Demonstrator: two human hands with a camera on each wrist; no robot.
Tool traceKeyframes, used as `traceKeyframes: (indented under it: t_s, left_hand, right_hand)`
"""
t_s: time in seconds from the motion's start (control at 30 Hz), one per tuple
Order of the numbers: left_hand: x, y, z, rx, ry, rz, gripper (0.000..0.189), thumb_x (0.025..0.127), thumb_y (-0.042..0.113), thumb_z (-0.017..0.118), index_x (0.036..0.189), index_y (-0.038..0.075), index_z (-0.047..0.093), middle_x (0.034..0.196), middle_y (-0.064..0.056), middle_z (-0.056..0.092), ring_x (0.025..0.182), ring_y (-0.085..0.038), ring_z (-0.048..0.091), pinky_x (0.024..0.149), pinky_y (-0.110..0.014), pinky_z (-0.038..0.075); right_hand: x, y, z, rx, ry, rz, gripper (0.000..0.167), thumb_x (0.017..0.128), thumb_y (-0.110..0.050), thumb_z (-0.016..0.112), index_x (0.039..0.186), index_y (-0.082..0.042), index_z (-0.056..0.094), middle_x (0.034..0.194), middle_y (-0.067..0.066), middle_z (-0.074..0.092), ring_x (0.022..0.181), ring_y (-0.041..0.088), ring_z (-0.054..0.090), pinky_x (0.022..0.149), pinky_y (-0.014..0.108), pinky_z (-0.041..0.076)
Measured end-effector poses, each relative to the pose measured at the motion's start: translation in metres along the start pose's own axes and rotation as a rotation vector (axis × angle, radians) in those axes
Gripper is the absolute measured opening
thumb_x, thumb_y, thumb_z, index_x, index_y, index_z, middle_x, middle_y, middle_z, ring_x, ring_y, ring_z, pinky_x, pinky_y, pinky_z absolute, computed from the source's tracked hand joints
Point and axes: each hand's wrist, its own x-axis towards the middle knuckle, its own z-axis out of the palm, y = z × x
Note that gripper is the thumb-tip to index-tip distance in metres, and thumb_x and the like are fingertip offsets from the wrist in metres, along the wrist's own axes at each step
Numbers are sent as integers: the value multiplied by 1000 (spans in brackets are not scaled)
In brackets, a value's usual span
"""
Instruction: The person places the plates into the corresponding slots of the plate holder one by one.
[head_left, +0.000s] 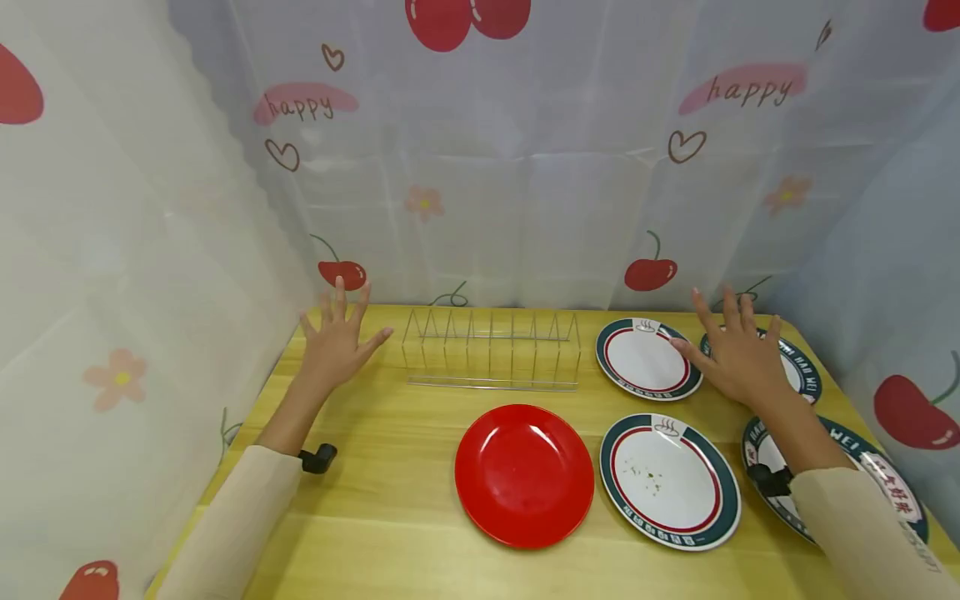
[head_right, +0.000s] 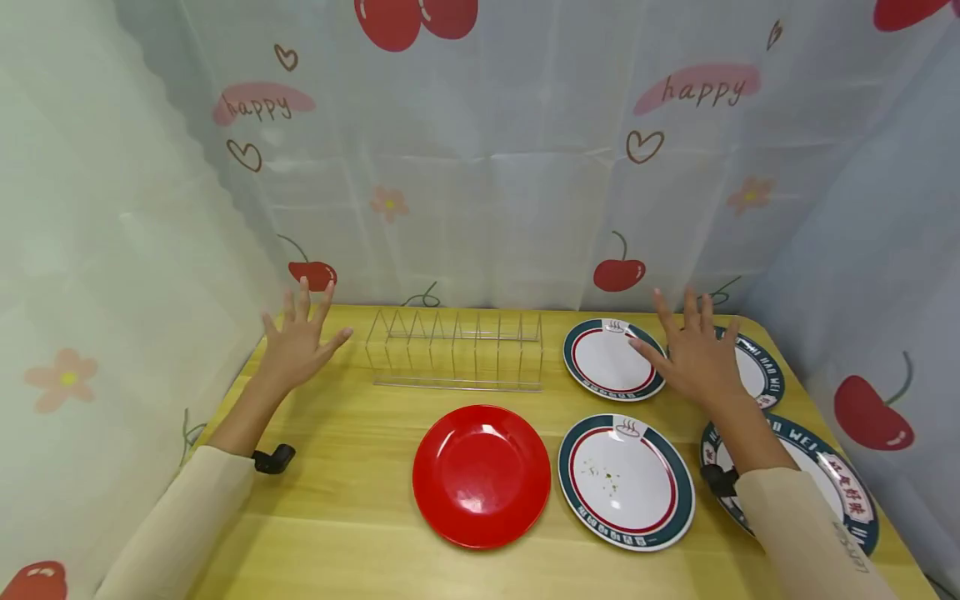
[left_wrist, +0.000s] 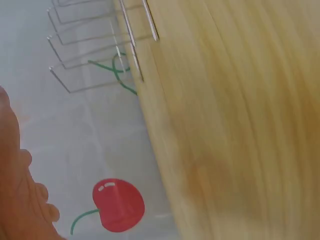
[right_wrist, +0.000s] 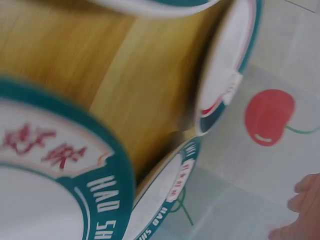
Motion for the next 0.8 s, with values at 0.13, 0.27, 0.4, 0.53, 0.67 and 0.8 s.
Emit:
traceKeyframes:
  t_s: [0.13, 0.27, 0.4, 0.53, 0.67, 0.8]
  left_hand:
    - [-10, 8, 1, -272, -27, 7, 90, 100, 61, 52, 164, 30, -4, 169, -18, 6, 151, -47, 15, 115, -77, 16]
    - [-23, 15, 10, -559, -103, -46, 87, 101, 49, 60, 165, 20, 9, 166, -19, 23, 148, -45, 28, 116, -68, 29]
    - [-30, 19, 24, -783, -140, -91, 72, 102, 35, 64, 161, 11, 30, 153, -27, 42, 139, -46, 44, 112, -63, 40]
    - [-33, 20, 35, -847, -152, -105, 52, 101, 26, 66, 147, 4, 53, 146, -24, 53, 130, -43, 54, 109, -58, 46]
    - [-34, 21, 43, -826, -162, -96, 41, 101, 21, 66, 137, 0, 63, 140, -18, 60, 127, -38, 57, 107, -56, 48]
    - [-34, 20, 51, -889, -173, -64, 35, 102, 16, 64, 132, -2, 66, 133, -20, 65, 124, -37, 61, 104, -50, 53]
  right_hand:
    - [-19, -10, -15, 129, -9, 57, 99, 97, -66, 51, 164, -17, -4, 163, 35, 4, 147, 58, 5, 108, 84, 10]
    - [-41, -14, -31, 264, -2, 131, 97, 98, -56, 59, 164, -12, 3, 159, 36, 20, 136, 63, 29, 100, 82, 29]
    - [-66, -11, -44, 377, 40, 185, 81, 102, -44, 59, 161, -1, 22, 145, 40, 42, 121, 63, 46, 92, 77, 44]
    - [-93, 1, -47, 408, 84, 244, 70, 104, -37, 58, 156, 2, 32, 136, 40, 50, 116, 60, 49, 81, 71, 54]
    - [-117, 15, -43, 378, 100, 327, 68, 103, -33, 61, 154, 4, 36, 133, 41, 51, 114, 59, 49, 63, 39, 60]
    - [-138, 30, -40, 339, 134, 406, 65, 103, -29, 61, 151, 9, 37, 132, 43, 51, 113, 60, 50, 64, 35, 59]
